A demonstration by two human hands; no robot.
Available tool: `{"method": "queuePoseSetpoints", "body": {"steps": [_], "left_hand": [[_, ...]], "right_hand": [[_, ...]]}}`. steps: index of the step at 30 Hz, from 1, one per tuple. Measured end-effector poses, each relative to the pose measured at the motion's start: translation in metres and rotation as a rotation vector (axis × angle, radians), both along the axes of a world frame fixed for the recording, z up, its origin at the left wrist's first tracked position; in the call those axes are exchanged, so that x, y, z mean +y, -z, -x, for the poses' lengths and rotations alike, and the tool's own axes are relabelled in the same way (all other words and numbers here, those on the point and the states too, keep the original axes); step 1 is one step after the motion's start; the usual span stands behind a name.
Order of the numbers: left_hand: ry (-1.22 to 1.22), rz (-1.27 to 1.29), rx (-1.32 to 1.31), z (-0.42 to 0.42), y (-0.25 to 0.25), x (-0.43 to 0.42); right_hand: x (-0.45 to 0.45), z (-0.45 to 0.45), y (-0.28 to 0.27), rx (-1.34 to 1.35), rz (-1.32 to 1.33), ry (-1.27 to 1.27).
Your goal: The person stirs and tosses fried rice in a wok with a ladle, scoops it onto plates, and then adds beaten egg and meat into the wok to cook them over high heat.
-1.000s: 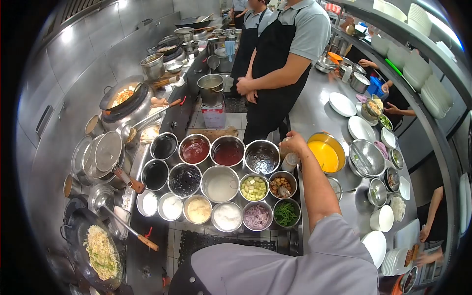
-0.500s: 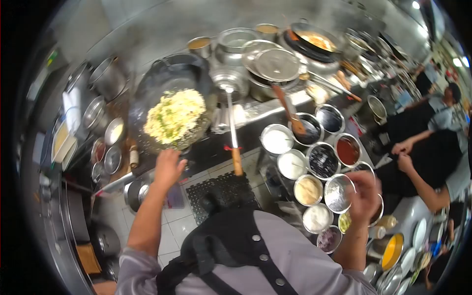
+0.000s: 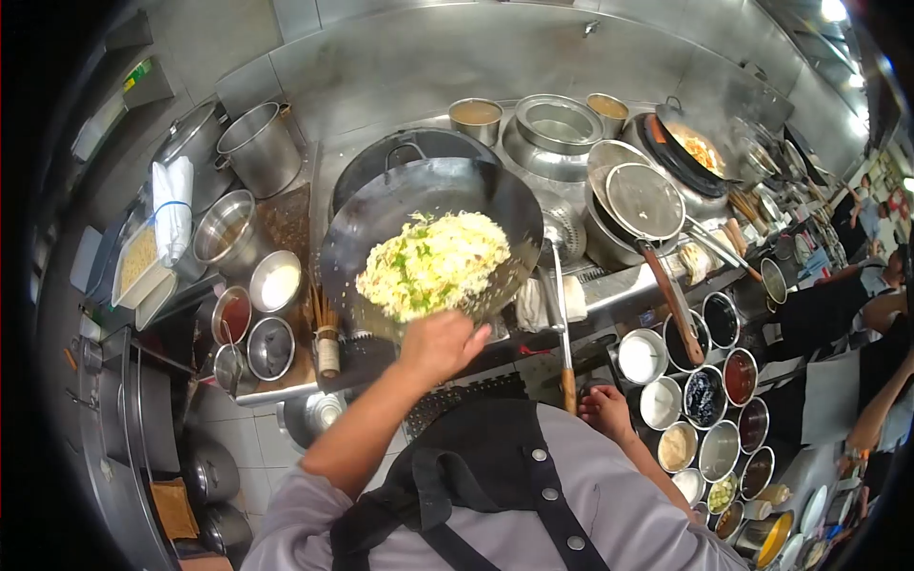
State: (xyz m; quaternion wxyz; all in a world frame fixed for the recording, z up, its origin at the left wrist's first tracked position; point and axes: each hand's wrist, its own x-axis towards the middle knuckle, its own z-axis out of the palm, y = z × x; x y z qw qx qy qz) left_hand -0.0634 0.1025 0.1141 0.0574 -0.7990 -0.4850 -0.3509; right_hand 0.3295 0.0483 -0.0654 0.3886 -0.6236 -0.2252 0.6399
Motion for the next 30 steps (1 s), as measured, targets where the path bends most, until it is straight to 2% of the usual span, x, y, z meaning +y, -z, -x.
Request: {"method": "queuePoseSetpoints", "body": {"steps": [2, 5, 6, 7, 8, 9, 10, 12, 13, 14, 15, 16, 21, 30], "left_hand": [[0.052, -0.011, -0.003, 0.019, -0.016, 0.046], [0.015, 0.037, -0.044, 0.046, 0.000, 0.100], [-0.088, -0.002, -0.044, 0.051, 0.013, 0.117], [-0.189, -0.037, -0.044, 0.055, 0.023, 0.132], [-0.191, -0.032, -0.037, 0.061, 0.028, 0.145], [-0.217, 0.011, -0.018, 0.066, 0.032, 0.157], [-0.248, 0.054, 0.001, 0.070, 0.034, 0.168], [-0.295, 0.073, 0.032, 0.071, 0.036, 0.182], [-0.274, 0.107, 0.053, 0.073, 0.038, 0.187], [-0.257, 0.141, 0.075, 0.074, 0.038, 0.191], [-0.251, 0.115, 0.040, 0.072, 0.037, 0.191], [-0.277, 0.116, 0.056, 0.070, 0.035, 0.190], [-0.296, 0.173, 0.108, 0.066, 0.031, 0.195], [-0.276, 0.126, 0.102, 0.065, 0.032, 0.197]], "right_hand": [[0.025, 0.004, 0.032, -0.236, -0.053, -0.176], [0.067, 0.025, 0.048, -0.273, 0.007, -0.250], [0.083, 0.029, 0.054, -0.266, 0.005, -0.250], [0.098, 0.031, 0.061, -0.419, -0.052, -0.391], [0.115, 0.032, 0.074, -0.571, -0.108, -0.536], [0.130, 0.029, 0.114, -0.677, -0.261, -0.550], [0.148, 0.030, 0.129, -0.669, -0.261, -0.561], [0.180, 0.029, 0.153, -1.014, -0.267, -0.847], [0.195, 0.025, 0.173, -0.903, -0.139, -0.873], [0.203, 0.017, 0.214, -0.896, -0.152, -0.900], [0.205, 0.010, 0.266, -0.909, -0.318, -0.809], [0.213, 0.013, 0.293, -0.906, -0.483, -0.707], [0.220, 0.047, 0.271, -0.886, -0.175, -0.802], [0.222, 0.057, 0.253, -0.840, -0.081, -0.810]]}}
